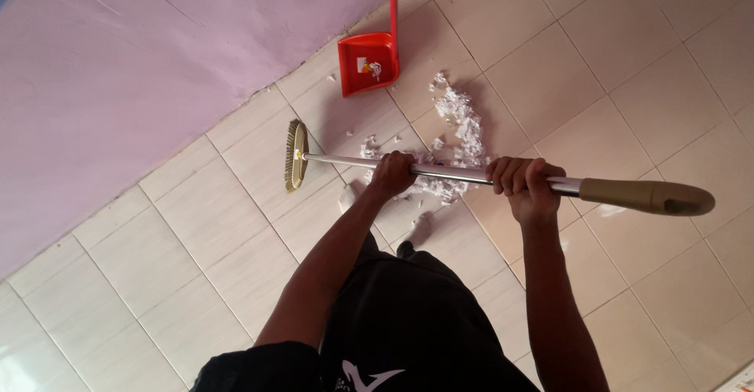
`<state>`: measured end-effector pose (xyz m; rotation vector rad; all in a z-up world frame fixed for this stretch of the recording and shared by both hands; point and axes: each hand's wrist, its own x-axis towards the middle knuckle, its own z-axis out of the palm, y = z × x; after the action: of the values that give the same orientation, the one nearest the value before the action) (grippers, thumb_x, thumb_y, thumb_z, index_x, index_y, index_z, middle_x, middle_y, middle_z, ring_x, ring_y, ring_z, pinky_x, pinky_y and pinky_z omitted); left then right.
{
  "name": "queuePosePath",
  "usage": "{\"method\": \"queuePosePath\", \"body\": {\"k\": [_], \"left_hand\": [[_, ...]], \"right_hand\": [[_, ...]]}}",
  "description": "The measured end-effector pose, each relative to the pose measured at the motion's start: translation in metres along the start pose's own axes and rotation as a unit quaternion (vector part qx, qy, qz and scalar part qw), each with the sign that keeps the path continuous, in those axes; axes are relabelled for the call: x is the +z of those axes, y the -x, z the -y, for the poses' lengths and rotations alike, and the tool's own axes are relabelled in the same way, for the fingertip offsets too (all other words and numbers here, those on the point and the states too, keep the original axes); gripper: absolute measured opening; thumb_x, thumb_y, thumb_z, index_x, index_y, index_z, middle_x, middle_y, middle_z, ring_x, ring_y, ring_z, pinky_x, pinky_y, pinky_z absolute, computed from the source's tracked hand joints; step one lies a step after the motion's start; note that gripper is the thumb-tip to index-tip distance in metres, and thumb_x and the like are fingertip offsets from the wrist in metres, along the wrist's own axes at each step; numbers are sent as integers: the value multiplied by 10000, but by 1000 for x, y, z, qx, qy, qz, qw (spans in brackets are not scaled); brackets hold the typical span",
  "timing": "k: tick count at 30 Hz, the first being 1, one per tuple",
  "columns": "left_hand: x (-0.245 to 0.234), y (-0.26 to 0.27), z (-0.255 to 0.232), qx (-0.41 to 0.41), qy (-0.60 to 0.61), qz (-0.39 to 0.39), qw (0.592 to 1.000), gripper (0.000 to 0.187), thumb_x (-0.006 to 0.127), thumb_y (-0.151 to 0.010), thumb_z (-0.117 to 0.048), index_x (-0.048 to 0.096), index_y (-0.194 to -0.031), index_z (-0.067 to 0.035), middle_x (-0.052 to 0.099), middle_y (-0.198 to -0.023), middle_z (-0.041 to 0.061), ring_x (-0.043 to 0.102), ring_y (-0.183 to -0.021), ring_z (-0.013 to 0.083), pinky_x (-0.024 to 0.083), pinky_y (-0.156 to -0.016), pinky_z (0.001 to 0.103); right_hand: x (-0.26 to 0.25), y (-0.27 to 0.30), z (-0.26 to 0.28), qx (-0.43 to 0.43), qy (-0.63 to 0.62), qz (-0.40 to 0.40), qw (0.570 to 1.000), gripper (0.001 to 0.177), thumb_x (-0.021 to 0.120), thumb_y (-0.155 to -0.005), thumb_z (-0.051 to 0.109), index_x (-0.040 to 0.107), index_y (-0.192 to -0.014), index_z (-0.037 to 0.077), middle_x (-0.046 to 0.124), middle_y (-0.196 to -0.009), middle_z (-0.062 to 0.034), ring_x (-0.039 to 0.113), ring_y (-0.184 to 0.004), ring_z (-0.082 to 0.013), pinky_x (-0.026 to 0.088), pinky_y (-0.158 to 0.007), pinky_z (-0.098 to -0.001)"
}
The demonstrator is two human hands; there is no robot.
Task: The person sweeps a pile of white debris on a tiled floor using a broom. They gather the debris into a pile and then sweep it into a red dustpan.
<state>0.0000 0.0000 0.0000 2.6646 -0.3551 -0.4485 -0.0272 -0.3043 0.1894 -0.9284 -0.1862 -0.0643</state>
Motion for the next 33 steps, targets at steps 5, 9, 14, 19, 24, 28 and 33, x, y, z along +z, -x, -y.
{"method": "queuePosePath", "body": {"k": [5, 9, 14, 19, 24, 28, 33], "left_hand": [[-59, -21, 26, -22, 32, 46, 998, 133, 658, -880, -173, 741, -910, -73, 710, -835, 202, 704, -823, 364, 570, -805, 492], [-84, -27, 66, 26, 37, -8, 999, 99, 694, -824, -130, 753, -876, -70, 719, -828, 185, 678, -859, 386, 545, -803, 507], [-107, -36, 114, 64, 24, -9, 998, 77, 678, -821, -118, 726, -860, -71, 723, -842, 159, 678, -901, 370, 549, -815, 497], [-124, -35, 168, 41, -3, 31, 999, 68, 676, -801, -116, 714, -829, -68, 718, -861, 174, 676, -912, 392, 546, -798, 506], [-107, -33, 211, 33, -42, 115, 992, 85, 649, -867, -130, 704, -827, -79, 724, -873, 175, 699, -922, 379, 559, -827, 490], [-95, -44, 184, 105, 32, 70, 991, 88, 689, -849, -149, 697, -815, -68, 708, -844, 188, 685, -891, 398, 556, -808, 494], [-118, -52, 125, 99, 70, 61, 991, 105, 721, -799, -161, 700, -810, -58, 694, -806, 183, 676, -855, 394, 545, -778, 502]], "right_hand": [[45, -30, -26, -25, -13, -18, 999, 570, 418, -1175, 332, 390, -672, 64, 411, -579, -79, 454, -568, -249, 476, -708, -450], [81, -41, -47, -17, -6, -35, 999, 564, 408, -1182, 331, 377, -680, 75, 404, -605, -80, 457, -619, -251, 469, -766, -445], [111, -53, -83, -7, -41, -88, 995, 552, 410, -1178, 331, 393, -688, 76, 387, -615, -68, 440, -621, -225, 463, -734, -423], [153, -61, -119, -4, -29, -85, 996, 529, 433, -1156, 291, 442, -686, 49, 415, -609, -76, 461, -606, -225, 501, -787, -434], [182, -54, -125, 25, 33, -44, 998, 478, 445, -1153, 257, 475, -736, 24, 430, -664, -82, 469, -665, -223, 492, -845, -436], [160, -57, -119, 6, 46, -69, 997, 528, 432, -1166, 272, 456, -683, 61, 422, -597, -77, 464, -577, -220, 520, -794, -454], [144, -70, -84, -22, 35, -120, 992, 568, 398, -1176, 348, 409, -666, 97, 394, -568, -67, 447, -537, -233, 498, -707, -450]]}}
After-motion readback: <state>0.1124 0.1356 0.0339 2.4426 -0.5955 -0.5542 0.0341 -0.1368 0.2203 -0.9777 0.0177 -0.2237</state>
